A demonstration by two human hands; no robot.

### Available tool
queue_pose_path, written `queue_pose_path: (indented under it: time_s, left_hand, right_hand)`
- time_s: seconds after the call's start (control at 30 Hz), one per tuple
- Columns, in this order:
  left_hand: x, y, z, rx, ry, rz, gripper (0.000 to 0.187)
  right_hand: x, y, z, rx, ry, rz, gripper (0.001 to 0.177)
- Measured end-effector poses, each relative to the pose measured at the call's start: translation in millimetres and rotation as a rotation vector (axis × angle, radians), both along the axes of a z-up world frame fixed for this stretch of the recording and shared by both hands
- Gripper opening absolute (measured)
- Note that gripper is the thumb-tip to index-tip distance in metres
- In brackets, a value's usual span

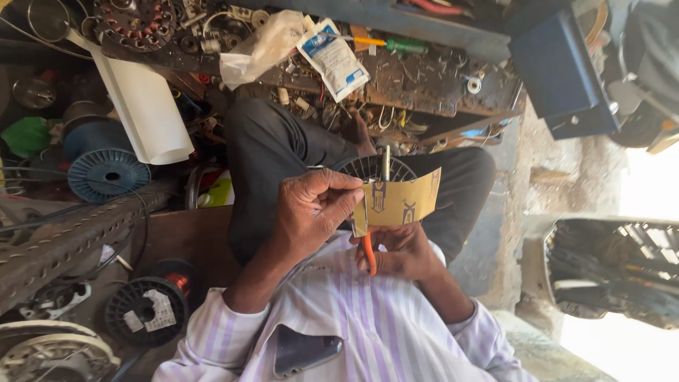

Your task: The person sits on the floor and manually winds copper wire around the slots of a motor stator. They use a cardboard template to guide the winding process and scissors to cut the wire. The person repeatedly winds, cuts, and adjusts the wire on the stator component.

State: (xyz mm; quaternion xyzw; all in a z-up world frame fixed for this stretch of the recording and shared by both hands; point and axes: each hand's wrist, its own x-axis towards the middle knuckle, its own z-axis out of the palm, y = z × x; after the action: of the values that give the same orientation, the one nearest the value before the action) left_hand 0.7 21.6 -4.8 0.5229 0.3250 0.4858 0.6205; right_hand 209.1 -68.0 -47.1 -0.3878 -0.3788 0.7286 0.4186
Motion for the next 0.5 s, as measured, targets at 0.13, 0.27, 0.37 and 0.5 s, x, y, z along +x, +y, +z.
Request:
queue_pose_path:
  time_s: [0.13, 0.27, 0.37, 0.5]
  left_hand:
    - [-0.7, -0.6, 3.4, 0.030, 0.027, 0.000, 0.008]
    - [-5.3, -4.4, -4.3, 0.010, 0.033, 0.005, 0.007]
    - [-1.9, -5.9, -10.4, -0.026, 0.066, -0.008, 0.007]
    - [-0.6, -0.2, 7.6, -0.029, 0.100, -0.007, 0.008]
  right_hand:
    - [-2.8, -2.8, 7.6, 0.058, -0.048, 0.018, 0.046]
    - [-5.1, -1.0, 8.4, 0.144, -0.058, 0.033, 0.052]
    - [-1.5, 1.3, 7.9, 0.183, -0.035, 0.012, 0.059]
    - [-5.7, -1.7, 13.5, 0.065, -0.048, -0.003, 0.063]
